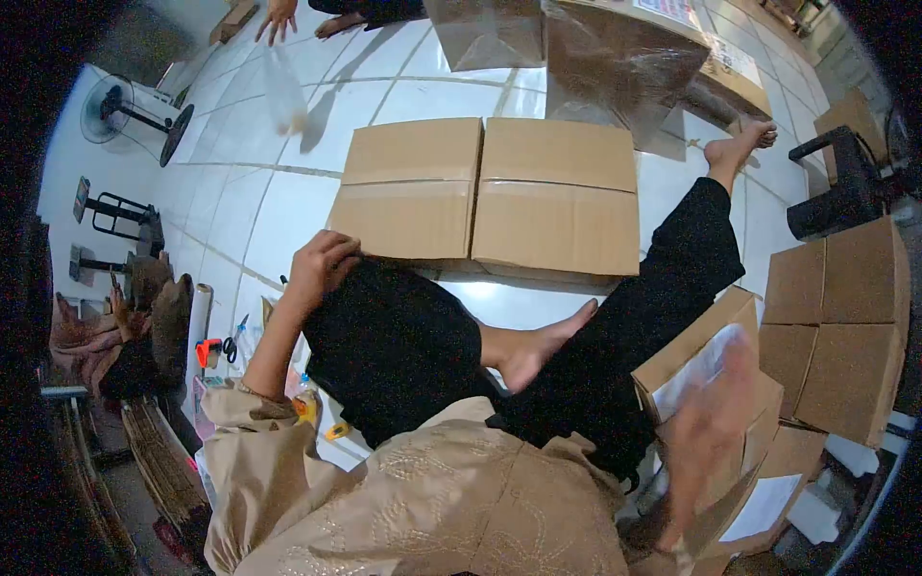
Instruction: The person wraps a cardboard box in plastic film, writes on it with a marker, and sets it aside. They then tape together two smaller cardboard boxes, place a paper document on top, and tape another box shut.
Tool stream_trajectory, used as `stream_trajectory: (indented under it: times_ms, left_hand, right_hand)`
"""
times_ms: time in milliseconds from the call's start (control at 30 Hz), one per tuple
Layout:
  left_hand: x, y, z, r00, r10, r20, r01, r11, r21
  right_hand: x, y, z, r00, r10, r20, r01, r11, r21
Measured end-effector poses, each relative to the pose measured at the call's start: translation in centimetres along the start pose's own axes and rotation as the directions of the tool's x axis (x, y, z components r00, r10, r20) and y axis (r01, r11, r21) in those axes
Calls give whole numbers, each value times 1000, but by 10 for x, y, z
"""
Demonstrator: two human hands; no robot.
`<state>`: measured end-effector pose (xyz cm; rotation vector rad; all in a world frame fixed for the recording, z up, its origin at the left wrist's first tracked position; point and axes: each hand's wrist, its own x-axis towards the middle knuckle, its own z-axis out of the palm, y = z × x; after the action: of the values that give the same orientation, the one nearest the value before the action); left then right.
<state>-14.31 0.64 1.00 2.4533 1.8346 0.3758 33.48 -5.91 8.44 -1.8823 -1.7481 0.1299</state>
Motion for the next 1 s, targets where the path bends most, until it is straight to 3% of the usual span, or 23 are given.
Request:
stream_trajectory:
  times_ms: [33,67,100,133,167,200,233,333,400,533,667,933,1000]
  left_hand:
    - [0,-1,4,998,52,-38,-51,998,36]
    - [0,-1,7,992,103,-73,-97,993,71]
    - [0,-2,9,994,109,-4,-107,983,150]
    - [-2,-4,11,995,99,-4,-97,985,146]
    - [-3,-6,13,986,166,31,-169,963,208]
    - [-5,-7,15,971,229,71,-240,933,267]
    - [-8,-7,17,974,216,71,-228,937,266]
    - [-7,-9,21,953,300,51,-296,876,380]
    - [0,-17,26,906,413,-95,-366,875,316]
    - [10,-23,33,906,370,-207,-295,901,319]
    - [10,-22,34,918,365,-151,-327,917,229]
    - [20,-20,32,894,429,-127,-386,883,266]
    - [19,-19,26,975,209,-81,-199,973,117]
  right_hand:
    - [11,-40,22,995,-48,85,27,973,230]
    - [21,-53,48,925,-359,128,326,919,222]
    - [24,-62,88,827,-562,25,502,758,416]
    - [25,-85,116,789,-599,137,528,775,348]
    - [26,-108,141,734,-669,117,541,680,495]
    - [29,-134,157,681,-703,205,552,676,488]
    - [28,-150,184,632,-759,157,605,610,512]
    - [30,-186,250,540,-821,183,666,550,504]
    - [31,-199,287,473,-876,97,800,473,369]
    - [40,-204,301,505,-862,37,800,484,355]
    - [47,-204,300,493,-868,58,808,482,340]
    - [46,-213,306,463,-886,26,849,451,275]
    - [47,-210,302,484,-875,-14,846,463,263]
